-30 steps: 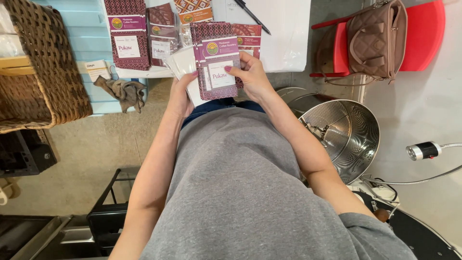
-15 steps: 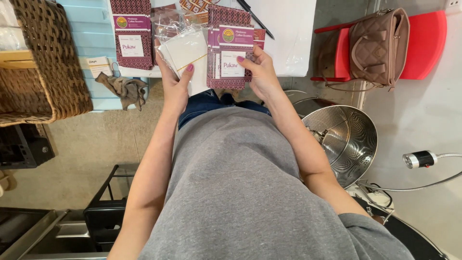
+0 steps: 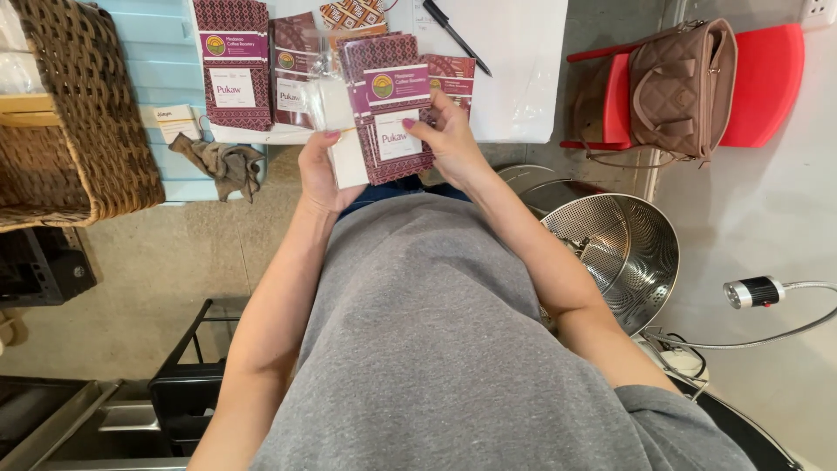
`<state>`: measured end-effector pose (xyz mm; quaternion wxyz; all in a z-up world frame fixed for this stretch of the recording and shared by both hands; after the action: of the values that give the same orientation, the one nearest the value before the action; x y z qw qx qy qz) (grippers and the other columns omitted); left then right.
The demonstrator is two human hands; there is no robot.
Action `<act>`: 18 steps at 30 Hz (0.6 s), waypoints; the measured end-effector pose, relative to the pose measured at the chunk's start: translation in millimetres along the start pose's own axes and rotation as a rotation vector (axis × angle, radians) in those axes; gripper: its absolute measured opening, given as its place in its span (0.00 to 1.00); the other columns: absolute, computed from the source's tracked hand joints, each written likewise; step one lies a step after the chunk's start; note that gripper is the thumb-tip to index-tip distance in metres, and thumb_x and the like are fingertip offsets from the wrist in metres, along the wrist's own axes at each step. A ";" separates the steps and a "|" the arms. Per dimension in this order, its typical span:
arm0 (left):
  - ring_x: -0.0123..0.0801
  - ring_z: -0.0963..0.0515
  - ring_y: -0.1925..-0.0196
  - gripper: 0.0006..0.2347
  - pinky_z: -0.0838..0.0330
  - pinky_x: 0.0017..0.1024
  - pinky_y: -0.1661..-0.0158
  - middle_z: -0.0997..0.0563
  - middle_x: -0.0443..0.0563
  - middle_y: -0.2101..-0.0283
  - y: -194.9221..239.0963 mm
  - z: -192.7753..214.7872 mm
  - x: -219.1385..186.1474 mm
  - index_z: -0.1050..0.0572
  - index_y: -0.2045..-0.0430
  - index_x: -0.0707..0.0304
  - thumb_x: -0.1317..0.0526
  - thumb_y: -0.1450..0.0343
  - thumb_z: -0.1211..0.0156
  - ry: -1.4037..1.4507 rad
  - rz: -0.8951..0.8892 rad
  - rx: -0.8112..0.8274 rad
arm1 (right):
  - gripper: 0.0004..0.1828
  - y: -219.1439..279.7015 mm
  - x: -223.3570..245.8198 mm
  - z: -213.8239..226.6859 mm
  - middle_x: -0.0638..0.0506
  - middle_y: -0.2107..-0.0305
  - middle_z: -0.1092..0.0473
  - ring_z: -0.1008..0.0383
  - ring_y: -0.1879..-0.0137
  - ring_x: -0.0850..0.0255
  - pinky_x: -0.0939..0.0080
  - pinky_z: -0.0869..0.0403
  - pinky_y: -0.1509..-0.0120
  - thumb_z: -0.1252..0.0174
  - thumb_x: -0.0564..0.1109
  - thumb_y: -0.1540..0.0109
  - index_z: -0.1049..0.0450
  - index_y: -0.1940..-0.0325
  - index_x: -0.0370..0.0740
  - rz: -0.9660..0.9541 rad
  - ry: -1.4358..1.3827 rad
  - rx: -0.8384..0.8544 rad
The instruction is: Sorting and packaging small bags of coffee into sleeves and envelopes
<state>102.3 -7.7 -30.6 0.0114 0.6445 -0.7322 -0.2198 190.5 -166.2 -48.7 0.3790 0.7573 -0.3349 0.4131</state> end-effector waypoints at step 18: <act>0.60 0.21 0.51 0.30 0.30 0.64 0.45 0.21 0.68 0.53 6.9 16.2 -5.3 0.30 0.42 0.70 0.53 0.40 0.40 0.132 0.097 -0.106 | 0.20 -21.1 -35.1 117.1 0.44 0.53 0.24 0.23 0.47 0.57 0.55 0.21 0.42 0.37 0.32 0.40 0.33 0.47 0.42 -0.095 0.059 -0.384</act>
<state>91.9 2.7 -41.5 0.1045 0.6199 -0.7475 -0.2144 236.1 -248.6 -129.3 0.5453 0.6736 -0.3601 0.3453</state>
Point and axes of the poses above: each hand's wrist, its own y-axis away from the middle knuckle, its own z-axis out of the back of the hand, x = y × z, the point moved 4 cm from there along -y, towards the middle knuckle
